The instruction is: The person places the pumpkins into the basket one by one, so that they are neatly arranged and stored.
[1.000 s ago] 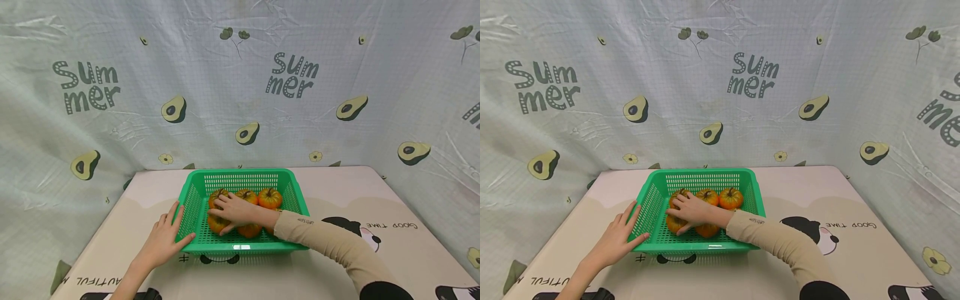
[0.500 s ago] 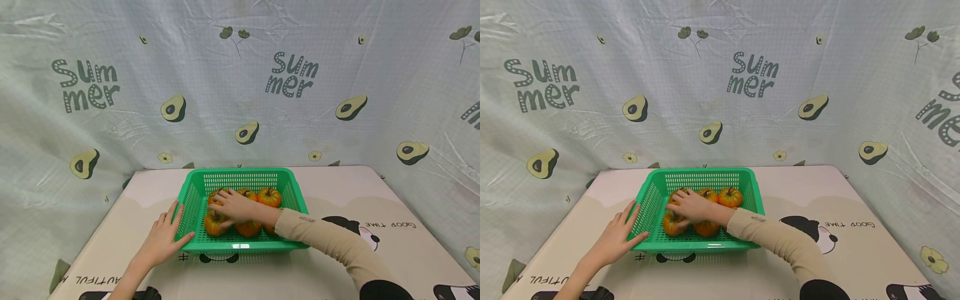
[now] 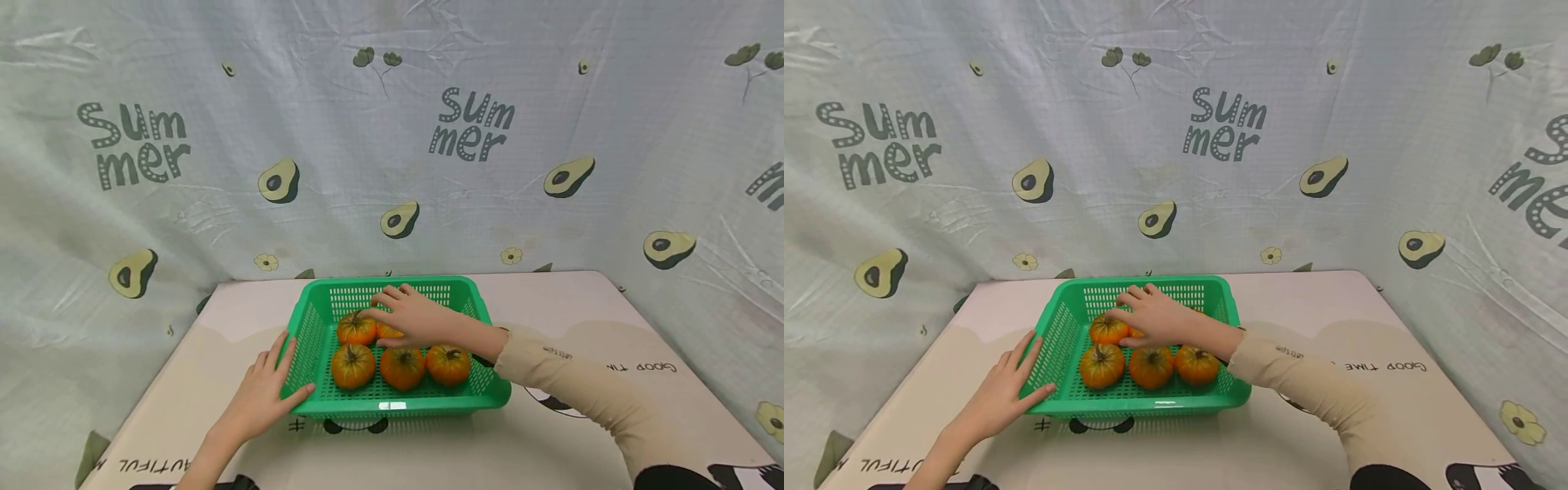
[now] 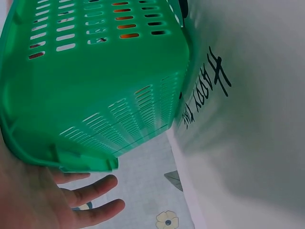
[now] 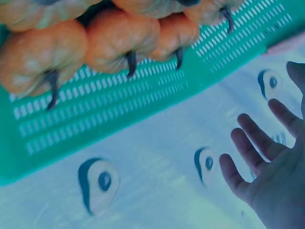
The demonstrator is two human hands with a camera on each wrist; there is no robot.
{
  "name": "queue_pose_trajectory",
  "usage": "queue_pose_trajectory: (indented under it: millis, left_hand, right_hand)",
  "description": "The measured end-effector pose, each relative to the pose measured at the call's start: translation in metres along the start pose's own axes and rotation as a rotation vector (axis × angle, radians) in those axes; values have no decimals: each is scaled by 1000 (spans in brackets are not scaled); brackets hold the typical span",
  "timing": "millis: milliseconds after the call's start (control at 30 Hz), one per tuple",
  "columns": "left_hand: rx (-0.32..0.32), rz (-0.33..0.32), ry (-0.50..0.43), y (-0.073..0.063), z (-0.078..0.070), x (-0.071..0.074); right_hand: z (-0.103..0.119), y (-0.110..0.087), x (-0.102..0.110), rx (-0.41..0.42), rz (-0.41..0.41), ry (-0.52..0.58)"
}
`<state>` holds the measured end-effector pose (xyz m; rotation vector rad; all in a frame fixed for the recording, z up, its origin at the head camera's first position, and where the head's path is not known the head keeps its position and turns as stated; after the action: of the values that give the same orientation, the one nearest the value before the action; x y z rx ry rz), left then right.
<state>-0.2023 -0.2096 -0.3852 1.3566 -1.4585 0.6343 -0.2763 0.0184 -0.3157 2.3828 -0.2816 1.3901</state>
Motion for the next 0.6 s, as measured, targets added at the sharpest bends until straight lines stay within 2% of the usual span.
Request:
queue_pose_trajectory:
  millis: [133, 400, 500, 600]
  left_hand:
    - [1, 3, -85, -2, 1, 1]
    - [-4, 3, -373, -10, 5, 6]
    - [-14, -19, -402, -14, 8, 7]
    - [-22, -51, -382, -17, 14, 10]
  right_hand:
    - [-13, -24, 5, -63, 16, 28]
    - [-37, -70, -8, -206, 27, 76]
    - [-45, -87, -14, -255, 1, 75]
    - [-53, -104, -22, -312, -27, 82]
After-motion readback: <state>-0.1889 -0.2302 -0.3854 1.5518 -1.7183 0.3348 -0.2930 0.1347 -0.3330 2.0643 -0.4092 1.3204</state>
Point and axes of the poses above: each hand's wrist, its own y-axis towards the middle knuckle, its own x-axis out of the back of the hand, z = x × y, the point moved 4 cm from there along y, towards the middle knuckle, and after that the axes turned 7 degrees about -y, right-handed, at the moved point
